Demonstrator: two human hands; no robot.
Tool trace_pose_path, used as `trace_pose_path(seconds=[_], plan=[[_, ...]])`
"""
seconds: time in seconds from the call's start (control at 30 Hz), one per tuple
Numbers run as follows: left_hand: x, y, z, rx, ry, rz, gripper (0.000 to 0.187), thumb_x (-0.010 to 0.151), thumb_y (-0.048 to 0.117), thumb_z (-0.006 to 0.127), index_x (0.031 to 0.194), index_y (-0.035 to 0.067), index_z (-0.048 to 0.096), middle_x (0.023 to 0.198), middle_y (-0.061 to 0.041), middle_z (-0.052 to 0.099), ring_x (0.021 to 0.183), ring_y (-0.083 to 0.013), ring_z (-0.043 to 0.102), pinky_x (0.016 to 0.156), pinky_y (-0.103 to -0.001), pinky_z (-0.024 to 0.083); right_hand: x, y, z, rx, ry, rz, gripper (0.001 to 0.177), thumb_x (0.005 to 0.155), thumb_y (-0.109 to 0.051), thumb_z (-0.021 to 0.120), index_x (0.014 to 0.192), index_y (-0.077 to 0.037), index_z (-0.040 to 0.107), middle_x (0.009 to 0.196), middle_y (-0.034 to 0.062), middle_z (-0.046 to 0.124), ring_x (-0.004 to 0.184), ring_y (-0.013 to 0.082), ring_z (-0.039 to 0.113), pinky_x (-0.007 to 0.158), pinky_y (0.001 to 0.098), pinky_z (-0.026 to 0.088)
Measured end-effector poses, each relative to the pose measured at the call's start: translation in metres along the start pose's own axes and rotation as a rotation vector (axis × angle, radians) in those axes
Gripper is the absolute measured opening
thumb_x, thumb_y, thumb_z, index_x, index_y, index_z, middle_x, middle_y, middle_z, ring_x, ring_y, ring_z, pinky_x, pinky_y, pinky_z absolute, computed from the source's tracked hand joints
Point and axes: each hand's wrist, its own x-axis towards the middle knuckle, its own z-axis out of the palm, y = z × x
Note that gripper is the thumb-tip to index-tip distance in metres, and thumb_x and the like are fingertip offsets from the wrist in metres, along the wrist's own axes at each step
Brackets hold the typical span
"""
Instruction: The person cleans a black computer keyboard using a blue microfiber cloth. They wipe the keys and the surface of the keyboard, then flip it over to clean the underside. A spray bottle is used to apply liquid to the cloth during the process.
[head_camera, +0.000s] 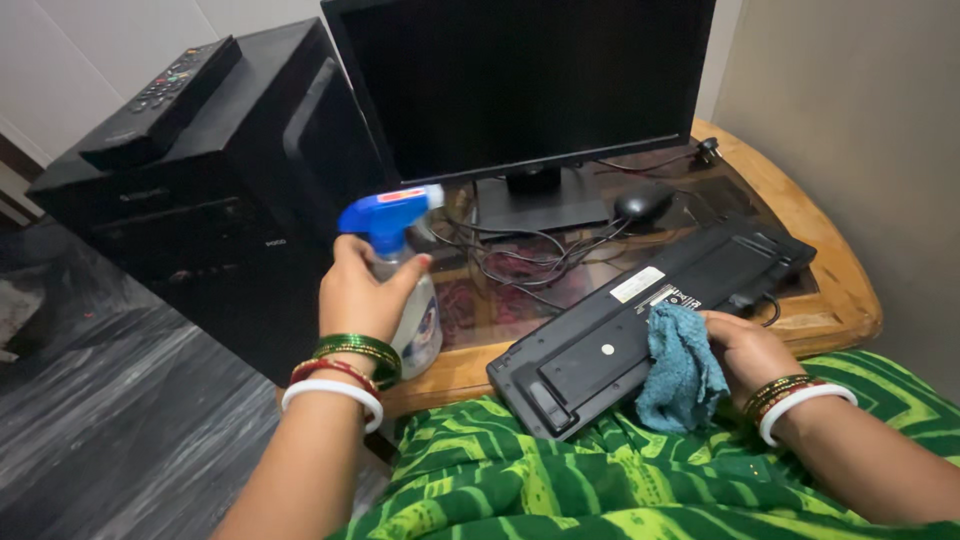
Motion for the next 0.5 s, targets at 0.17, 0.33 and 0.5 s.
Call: trace_pose_path(seconds=[0.17, 0.33, 0.5], plan=[[-0.01, 0.029, 0.008, -0.065, -0.193, 0.214, 0.069, 0.066, 0.047, 0.086, 0.111, 0.005, 0.057, 0.097, -0.018, 0.071, 0.09, -0.0345, 0.072, 0.08, -0.045, 0.057, 0.0, 0.002, -0.003, 0.046, 0.006, 0.024, 0.03, 0.099, -0.015, 0.05, 0.119, 0.0, 0.068, 0.108, 0.0131, 0.073, 0.094, 0.0245, 0.069, 0.088, 0.0398, 0.055], [-0.022, 0.064, 0.018, 0.044, -0.442, 0.58, 0.056, 0.068, 0.048, 0.083, 0.114, 0.016, 0.071, 0.103, -0.015, 0.071, 0.103, -0.0345, 0.065, 0.091, -0.046, 0.05, -0.007, 0.003, -0.003, 0.056, -0.058, 0.019, 0.029, 0.1, -0.016, 0.051, 0.116, 0.001, 0.067, 0.106, 0.0136, 0.073, 0.092, 0.0248, 0.069, 0.087, 0.0422, 0.055], [-0.036, 0.078, 0.054, -0.028, -0.562, 0.675, 0.045, 0.076, 0.042, 0.08, 0.11, 0.013, 0.071, 0.104, -0.013, 0.072, 0.106, -0.034, 0.064, 0.092, -0.045, 0.05, -0.021, -0.006, 0.001, 0.105, -0.066, -0.011, 0.027, 0.099, -0.013, 0.049, 0.114, 0.001, 0.067, 0.107, 0.0118, 0.073, 0.096, 0.0225, 0.069, 0.091, 0.0399, 0.054]])
